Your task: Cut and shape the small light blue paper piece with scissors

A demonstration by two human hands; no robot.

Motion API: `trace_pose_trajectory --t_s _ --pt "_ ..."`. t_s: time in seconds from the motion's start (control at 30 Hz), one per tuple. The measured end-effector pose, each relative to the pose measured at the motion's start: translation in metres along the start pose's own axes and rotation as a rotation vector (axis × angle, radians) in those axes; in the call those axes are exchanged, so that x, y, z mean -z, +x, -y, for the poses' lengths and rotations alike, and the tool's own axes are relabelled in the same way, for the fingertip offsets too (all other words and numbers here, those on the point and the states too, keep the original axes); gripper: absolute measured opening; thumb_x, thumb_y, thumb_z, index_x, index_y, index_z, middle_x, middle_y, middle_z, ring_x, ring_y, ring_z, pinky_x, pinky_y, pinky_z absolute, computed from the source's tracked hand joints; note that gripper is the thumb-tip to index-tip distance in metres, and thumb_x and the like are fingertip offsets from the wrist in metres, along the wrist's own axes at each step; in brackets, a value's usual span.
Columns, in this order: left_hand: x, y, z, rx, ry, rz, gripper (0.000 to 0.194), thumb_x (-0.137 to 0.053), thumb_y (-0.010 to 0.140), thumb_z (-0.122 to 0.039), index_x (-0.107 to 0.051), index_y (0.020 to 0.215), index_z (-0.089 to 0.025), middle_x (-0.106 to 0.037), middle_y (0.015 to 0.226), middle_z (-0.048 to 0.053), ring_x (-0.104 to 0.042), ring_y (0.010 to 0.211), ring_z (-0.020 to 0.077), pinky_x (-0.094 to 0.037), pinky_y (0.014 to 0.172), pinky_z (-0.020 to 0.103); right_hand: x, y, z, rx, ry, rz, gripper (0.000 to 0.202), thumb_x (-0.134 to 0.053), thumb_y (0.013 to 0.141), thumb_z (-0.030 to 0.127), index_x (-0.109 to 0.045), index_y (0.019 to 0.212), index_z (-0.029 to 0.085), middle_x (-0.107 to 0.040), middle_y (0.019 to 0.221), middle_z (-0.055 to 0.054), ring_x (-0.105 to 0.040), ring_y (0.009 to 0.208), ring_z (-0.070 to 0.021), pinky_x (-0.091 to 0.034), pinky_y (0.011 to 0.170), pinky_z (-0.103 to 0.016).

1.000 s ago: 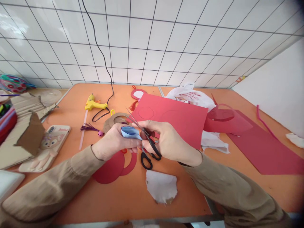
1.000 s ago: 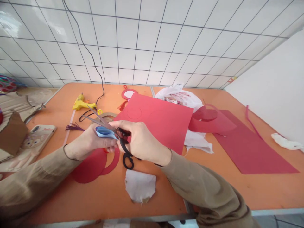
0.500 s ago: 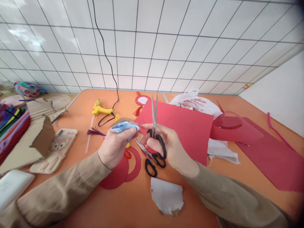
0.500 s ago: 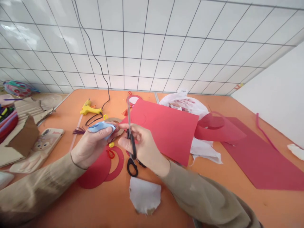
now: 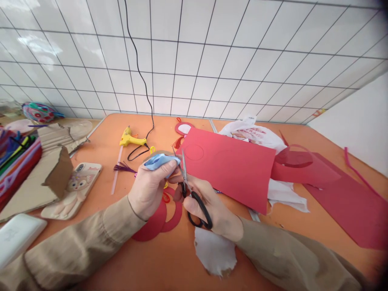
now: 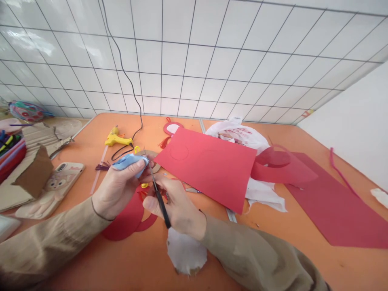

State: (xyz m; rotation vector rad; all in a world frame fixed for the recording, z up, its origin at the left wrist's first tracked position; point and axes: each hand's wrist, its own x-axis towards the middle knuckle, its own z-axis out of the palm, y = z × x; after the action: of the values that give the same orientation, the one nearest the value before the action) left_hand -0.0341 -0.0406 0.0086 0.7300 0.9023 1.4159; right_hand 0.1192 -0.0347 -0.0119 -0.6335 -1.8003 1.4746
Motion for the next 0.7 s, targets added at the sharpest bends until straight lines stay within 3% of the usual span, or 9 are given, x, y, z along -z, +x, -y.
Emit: trace_pose_trajectory --t_s 0.17,0.3,0.47,0.7 --pt "-0.0007 0.0014 0.0019 -0.031 0.007 -0.026 0.012 -0.079 0.070 -0.022 -0.069 0.068 -0.016 -0.060 0.068 0.000 -0.056 0.069 0.0121 -0.048 0.067 0.025 -0.0007 0.0037 -0.0023 0.042 0.054 -0.020 0.052 -0.060 0.085 0.066 -0.064 0.099 0.017 -0.057 0.081 -0.004 -0.051 0.070 -0.0154 -0.039 0.061 -0.029" --pt "-0.0006 0.0014 0.0028 -0.024 0.008 -0.043 0.012 -0.079 0.070 -0.022 -0.068 0.068 -0.015 -0.058 0.067 -0.001 -0.055 0.067 0.0121 -0.047 0.065 0.026 0.0006 0.0029 -0.0067 -0.005 0.020 -0.050 0.058 -0.060 0.082 0.070 -0.064 0.099 0.015 -0.053 0.070 0.000 -0.048 0.061 -0.0141 -0.037 0.056 -0.029" --pt "-0.0016 0.0018 0.0019 -0.024 0.019 -0.066 0.013 -0.077 0.069 -0.020 -0.066 0.065 -0.015 -0.056 0.064 -0.001 -0.053 0.064 0.0115 -0.046 0.062 0.025 0.0014 0.0026 -0.0093 0.001 0.010 -0.060 0.055 -0.061 0.083 0.067 -0.064 0.100 0.015 -0.056 0.070 -0.001 -0.049 0.061 -0.0140 -0.039 0.056 -0.028" --pt "-0.0030 0.0024 0.0008 -0.005 -0.004 -0.064 0.017 -0.077 0.068 -0.020 -0.061 0.061 -0.015 -0.053 0.062 -0.001 -0.050 0.061 0.0106 -0.045 0.059 0.025 -0.0001 0.0051 -0.0094 -0.014 0.015 -0.072 0.054 -0.063 0.082 0.067 -0.065 0.097 0.015 -0.048 0.065 0.002 -0.042 0.057 -0.0116 -0.035 0.053 -0.026"
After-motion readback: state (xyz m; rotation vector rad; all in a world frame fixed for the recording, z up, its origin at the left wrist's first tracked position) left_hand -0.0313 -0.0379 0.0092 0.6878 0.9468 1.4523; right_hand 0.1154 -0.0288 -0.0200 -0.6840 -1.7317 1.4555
